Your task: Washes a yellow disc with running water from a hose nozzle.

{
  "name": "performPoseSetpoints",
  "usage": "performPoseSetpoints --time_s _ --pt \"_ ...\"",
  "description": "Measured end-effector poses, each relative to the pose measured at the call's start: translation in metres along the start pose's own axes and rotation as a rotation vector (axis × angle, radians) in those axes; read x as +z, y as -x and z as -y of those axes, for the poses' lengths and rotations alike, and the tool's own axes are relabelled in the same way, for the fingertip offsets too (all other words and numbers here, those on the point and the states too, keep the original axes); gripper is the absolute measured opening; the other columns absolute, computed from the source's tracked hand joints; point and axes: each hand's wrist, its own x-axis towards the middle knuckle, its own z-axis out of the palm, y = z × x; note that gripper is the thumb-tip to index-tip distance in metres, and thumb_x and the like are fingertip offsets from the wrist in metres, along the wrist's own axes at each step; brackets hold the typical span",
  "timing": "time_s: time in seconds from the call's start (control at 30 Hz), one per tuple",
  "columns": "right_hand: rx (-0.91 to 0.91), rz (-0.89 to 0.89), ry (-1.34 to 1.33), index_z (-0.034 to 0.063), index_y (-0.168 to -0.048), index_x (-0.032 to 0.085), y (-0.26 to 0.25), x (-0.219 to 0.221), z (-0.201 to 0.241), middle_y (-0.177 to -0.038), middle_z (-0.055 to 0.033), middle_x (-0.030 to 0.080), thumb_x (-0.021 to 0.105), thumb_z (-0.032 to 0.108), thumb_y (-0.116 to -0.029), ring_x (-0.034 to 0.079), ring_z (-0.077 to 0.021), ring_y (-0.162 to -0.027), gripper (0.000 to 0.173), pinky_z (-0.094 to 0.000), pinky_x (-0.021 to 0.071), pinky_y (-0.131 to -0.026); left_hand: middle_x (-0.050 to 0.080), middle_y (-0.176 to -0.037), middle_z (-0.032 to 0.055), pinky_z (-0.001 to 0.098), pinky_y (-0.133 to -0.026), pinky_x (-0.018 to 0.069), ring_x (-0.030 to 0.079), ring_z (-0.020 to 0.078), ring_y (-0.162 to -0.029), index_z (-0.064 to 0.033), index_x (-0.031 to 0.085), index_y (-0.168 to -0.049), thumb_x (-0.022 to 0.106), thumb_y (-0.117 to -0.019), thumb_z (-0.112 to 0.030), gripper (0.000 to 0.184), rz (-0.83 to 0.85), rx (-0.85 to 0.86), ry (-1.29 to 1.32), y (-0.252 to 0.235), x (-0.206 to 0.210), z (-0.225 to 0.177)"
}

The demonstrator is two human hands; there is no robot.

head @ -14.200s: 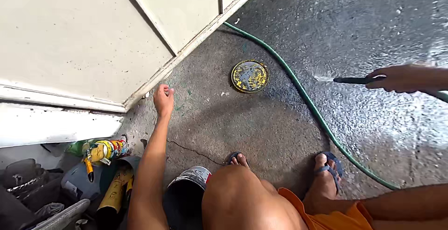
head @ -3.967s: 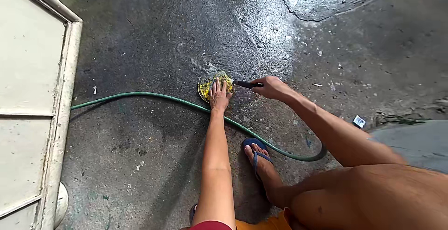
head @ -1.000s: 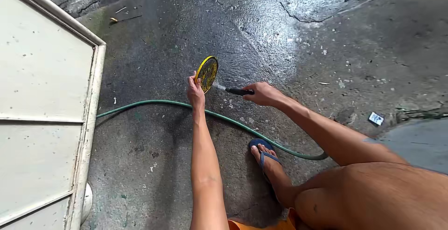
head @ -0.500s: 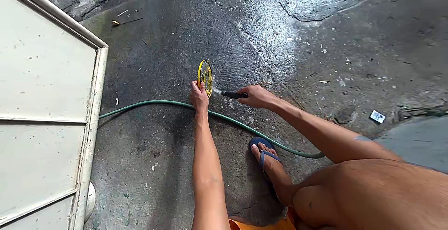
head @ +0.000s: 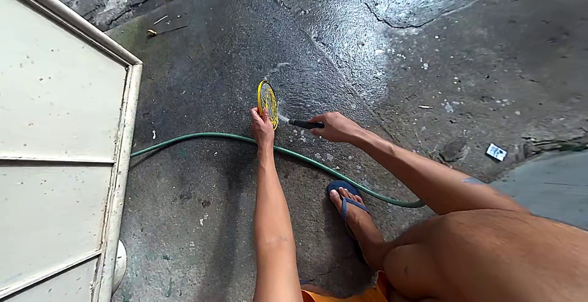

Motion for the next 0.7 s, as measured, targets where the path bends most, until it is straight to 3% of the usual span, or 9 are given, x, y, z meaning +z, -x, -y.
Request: performPoseSetpoints --time_s 0.4,0.7 --pt "0.009 0.036 -0.017 0.0188 -0.131 0.07 -0.007 0.003 0.002 -0.106 -0.0125 0.074 0.063 0.034 -0.1016 0.071 -0.0312 -0.097 0.034 -0.0582 0.0554 -0.085 0.071 -0.109 0.0191 0.0516 -0.093 0.0556 0.07 0.0319 -0.102 -0.0054 0.049 -0.141 0.047 -0.1088 -0.042 0.049 -0.059 -0.051 0.074 -0.004 0.003 0.015" --pt "0.026 0.051 0.0 0.0186 -0.132 0.07 -0.013 0.01 0.001 -0.106 -0.0139 0.074 0.063 0.033 -0.1016 0.071 -0.0328 -0.097 0.035 -0.059 0.0552 -0.084 0.064 -0.129 0.0226 0.0498 -0.105 0.0497 0.063 0.0327 -0.121 -0.0021 0.047 -0.144 0.043 -0.111 -0.036 0.048 -0.259 -0.351 0.169 0.004 0.007 0.061"
